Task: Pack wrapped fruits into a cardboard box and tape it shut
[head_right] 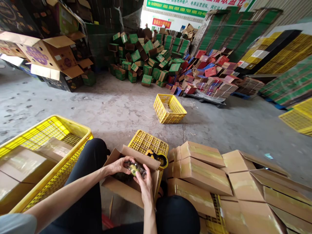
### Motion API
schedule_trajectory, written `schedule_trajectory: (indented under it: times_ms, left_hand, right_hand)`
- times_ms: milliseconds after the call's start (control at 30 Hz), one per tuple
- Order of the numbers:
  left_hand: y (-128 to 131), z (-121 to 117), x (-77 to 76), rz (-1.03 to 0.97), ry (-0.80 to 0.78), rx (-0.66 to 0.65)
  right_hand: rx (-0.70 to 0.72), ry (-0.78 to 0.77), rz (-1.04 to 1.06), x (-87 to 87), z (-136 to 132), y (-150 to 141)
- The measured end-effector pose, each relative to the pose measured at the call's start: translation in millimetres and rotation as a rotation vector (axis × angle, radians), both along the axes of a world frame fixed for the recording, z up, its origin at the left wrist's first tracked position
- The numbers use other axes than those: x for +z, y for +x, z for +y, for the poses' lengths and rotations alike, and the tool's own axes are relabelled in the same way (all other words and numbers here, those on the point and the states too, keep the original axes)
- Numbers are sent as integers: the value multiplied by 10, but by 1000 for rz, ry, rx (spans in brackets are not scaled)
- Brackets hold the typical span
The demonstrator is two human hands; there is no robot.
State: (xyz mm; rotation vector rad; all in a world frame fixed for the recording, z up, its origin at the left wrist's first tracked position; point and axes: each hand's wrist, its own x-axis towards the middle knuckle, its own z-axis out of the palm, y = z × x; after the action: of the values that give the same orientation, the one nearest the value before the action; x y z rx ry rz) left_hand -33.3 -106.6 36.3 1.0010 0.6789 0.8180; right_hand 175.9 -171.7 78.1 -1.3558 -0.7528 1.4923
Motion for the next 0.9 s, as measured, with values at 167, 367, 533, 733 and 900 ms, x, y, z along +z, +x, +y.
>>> schedule_trajectory:
  times_ms: [167, 367, 533, 733, 900]
  left_hand:
    - [29, -13, 28, -110, -84, -11]
    - [18, 3, 46, -12, -148, 6]
    - [6, 22, 22, 74, -133, 71]
    - [16, 42, 23, 93, -114, 140]
    - [12, 40, 27, 76, -94, 147]
  right_hand:
    - [-12, 86, -55, -8, 29, 42]
    - [17, 187, -173, -67, 63, 75]
    - [66, 188, -207, -150, 54, 85]
    - [89, 81, -45, -132, 37, 55]
    - [97, -22, 9, -86, 42, 26]
